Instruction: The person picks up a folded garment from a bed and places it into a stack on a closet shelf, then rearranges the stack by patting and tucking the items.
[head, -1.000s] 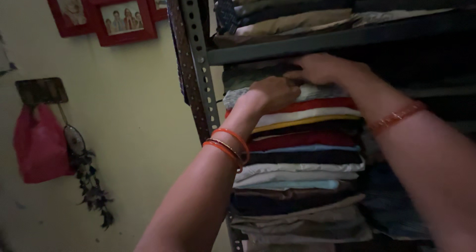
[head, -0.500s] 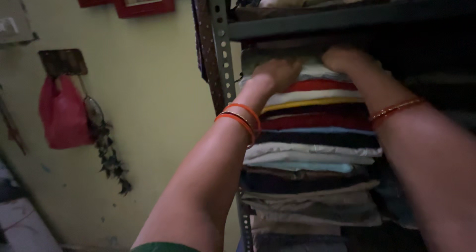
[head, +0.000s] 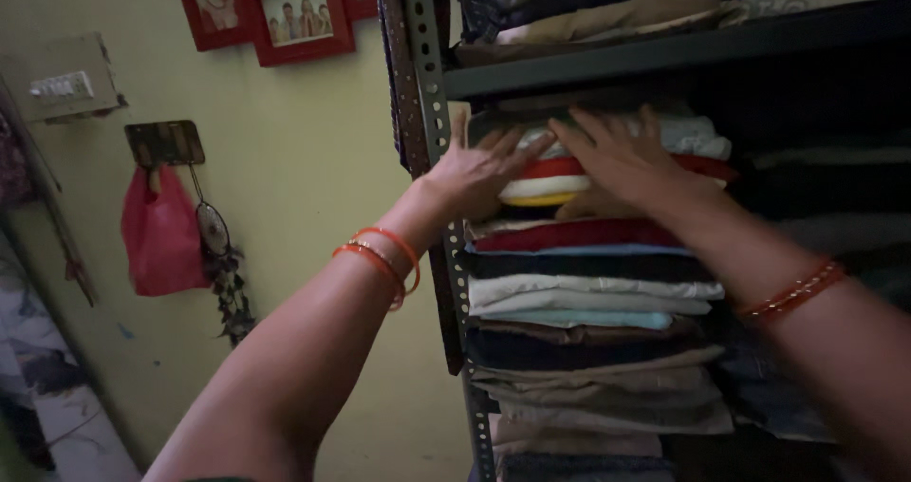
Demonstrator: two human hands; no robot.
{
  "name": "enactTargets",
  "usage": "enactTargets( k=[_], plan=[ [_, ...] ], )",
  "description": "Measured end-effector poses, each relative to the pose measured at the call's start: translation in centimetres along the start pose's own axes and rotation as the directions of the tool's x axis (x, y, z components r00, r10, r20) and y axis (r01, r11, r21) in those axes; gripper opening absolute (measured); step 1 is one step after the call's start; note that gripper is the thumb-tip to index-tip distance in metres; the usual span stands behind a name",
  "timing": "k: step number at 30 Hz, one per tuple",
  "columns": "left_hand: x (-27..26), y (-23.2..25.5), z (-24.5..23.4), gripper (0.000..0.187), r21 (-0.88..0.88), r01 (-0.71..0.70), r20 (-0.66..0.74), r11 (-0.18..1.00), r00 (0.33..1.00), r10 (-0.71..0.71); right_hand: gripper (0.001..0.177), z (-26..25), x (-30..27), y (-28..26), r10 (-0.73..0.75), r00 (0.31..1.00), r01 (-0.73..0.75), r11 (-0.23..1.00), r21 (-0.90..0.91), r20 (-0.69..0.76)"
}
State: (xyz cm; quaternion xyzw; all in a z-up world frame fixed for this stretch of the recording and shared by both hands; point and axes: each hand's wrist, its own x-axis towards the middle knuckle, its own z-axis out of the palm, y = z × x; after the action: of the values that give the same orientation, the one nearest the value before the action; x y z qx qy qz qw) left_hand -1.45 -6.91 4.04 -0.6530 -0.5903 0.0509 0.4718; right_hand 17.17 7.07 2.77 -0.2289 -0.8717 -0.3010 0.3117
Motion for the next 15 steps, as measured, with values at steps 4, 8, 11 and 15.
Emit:
enactTargets(
  k=[4,8,11,15],
  plan=[
    [1.1,-2.4,1.2,0.091,-0.084,0.068,0.112,0.994,0.992,-0.059,0.118,-0.9,0.6,-0.9,0.168,0.98,-0.176,0.982,0.072,0.106],
    [1.1,-2.7,2.3,0.079,-0.11,0.037,-0.068,0.993,0.997,-0.044,0.112,-2.0,0.0,-1.5,0.182,0.978,-0.189,0.98,0.058,0.105],
    [0.4,-1.9,2.9,0.075,-0.084,0.09,-0.01,0.992,0.996,-0.091,0.105,-2.1,-0.7,-2.5,0.18,0.982,-0.182,0.983,0.022,0.057],
    [0.5,-1.7,3.6,0.077,-0.039,0.103,-0.039,0.994,0.994,-0.104,0.09,-2.2,0.0,-3.0,0.23,0.973,-0.23,0.969,0.085,0.018]
  ],
)
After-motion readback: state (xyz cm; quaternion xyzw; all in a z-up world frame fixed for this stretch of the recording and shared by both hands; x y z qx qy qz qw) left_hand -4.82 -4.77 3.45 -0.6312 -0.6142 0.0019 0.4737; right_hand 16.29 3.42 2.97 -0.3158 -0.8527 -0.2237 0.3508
